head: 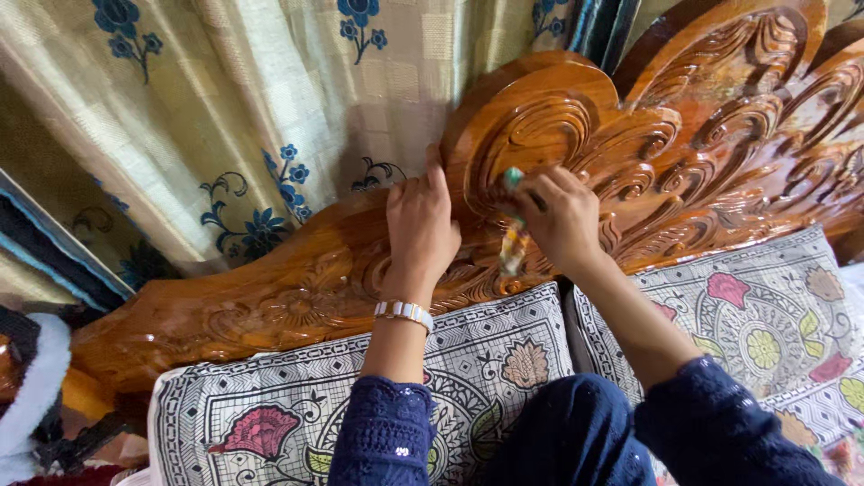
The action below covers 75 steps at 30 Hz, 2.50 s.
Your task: The person wipes a carved wooden headboard with a small green cloth, moving across the decorative patterns and cleaning the top edge.
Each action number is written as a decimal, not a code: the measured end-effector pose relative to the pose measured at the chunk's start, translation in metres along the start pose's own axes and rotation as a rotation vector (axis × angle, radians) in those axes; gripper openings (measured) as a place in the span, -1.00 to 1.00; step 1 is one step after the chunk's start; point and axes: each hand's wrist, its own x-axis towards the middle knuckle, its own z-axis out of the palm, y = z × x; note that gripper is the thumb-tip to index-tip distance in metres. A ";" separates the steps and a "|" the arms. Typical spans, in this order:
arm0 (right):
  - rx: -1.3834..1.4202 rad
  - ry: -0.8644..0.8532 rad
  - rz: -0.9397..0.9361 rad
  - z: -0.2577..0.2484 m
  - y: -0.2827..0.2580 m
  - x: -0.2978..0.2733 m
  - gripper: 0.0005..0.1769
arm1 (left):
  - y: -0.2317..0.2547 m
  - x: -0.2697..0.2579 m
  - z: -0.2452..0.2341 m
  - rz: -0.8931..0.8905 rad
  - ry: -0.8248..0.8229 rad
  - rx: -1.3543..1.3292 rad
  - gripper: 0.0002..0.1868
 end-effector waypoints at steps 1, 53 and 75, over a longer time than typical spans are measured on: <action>0.010 -0.029 -0.046 0.000 0.001 -0.004 -0.82 | -0.002 -0.001 -0.001 -0.008 0.003 -0.001 0.01; 0.129 -0.012 0.312 0.033 -0.003 -0.040 -0.85 | 0.000 -0.001 -0.003 -0.021 -0.031 0.039 0.13; -0.090 -0.400 0.317 0.017 0.035 -0.077 -0.58 | 0.005 0.002 -0.011 -0.074 -0.136 0.019 0.12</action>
